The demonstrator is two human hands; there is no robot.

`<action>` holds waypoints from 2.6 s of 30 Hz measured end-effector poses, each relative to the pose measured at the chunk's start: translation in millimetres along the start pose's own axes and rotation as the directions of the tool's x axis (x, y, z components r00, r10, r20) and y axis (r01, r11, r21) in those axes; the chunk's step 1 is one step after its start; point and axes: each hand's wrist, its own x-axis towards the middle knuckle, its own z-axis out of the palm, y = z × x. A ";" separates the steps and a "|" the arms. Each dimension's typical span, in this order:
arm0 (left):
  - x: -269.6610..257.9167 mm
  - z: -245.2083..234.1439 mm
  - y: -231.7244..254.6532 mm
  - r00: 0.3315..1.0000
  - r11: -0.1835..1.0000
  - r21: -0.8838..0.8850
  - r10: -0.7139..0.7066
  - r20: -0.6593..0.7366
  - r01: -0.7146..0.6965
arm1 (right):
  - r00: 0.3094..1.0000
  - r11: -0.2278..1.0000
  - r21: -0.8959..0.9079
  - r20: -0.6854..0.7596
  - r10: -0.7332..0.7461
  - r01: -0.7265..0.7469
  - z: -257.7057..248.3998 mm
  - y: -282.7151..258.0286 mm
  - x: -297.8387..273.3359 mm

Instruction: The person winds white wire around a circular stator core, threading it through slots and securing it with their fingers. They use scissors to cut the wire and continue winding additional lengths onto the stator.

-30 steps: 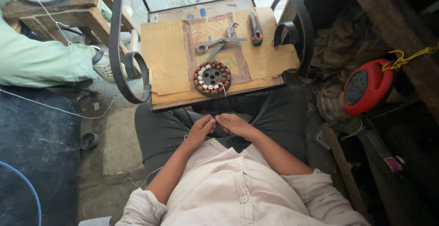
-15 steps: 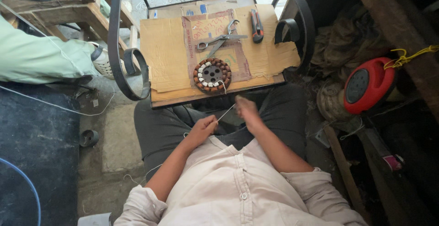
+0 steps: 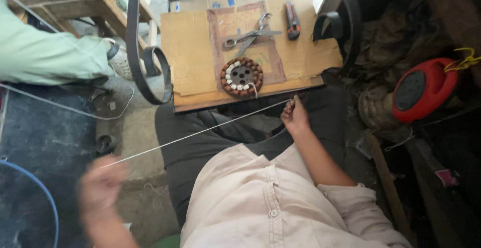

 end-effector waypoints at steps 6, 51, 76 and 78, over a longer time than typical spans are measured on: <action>-123.5 -80.3 76.8 0.620 0.822 0.526 0.533 -0.576 -0.218 | 0.991 0.986 0.167 -0.132 0.026 -0.004 0.2 -15.3 12.5; -123.9 -11.9 98.5 0.683 -0.162 0.715 -0.215 -0.698 0.680 | 0.944 0.654 -0.733 -0.052 -0.327 0.186 56.1 -57.0 -179.3; 176.3 304.1 -96.2 0.728 -0.002 0.732 0.095 0.679 -0.682 | 0.950 0.662 -0.695 0.302 -0.084 0.279 64.2 -16.7 -187.6; 173.9 298.2 -106.7 0.734 0.013 0.738 0.118 0.669 -0.675 | 0.955 0.667 -0.697 0.284 -0.082 0.264 59.3 -18.1 -187.7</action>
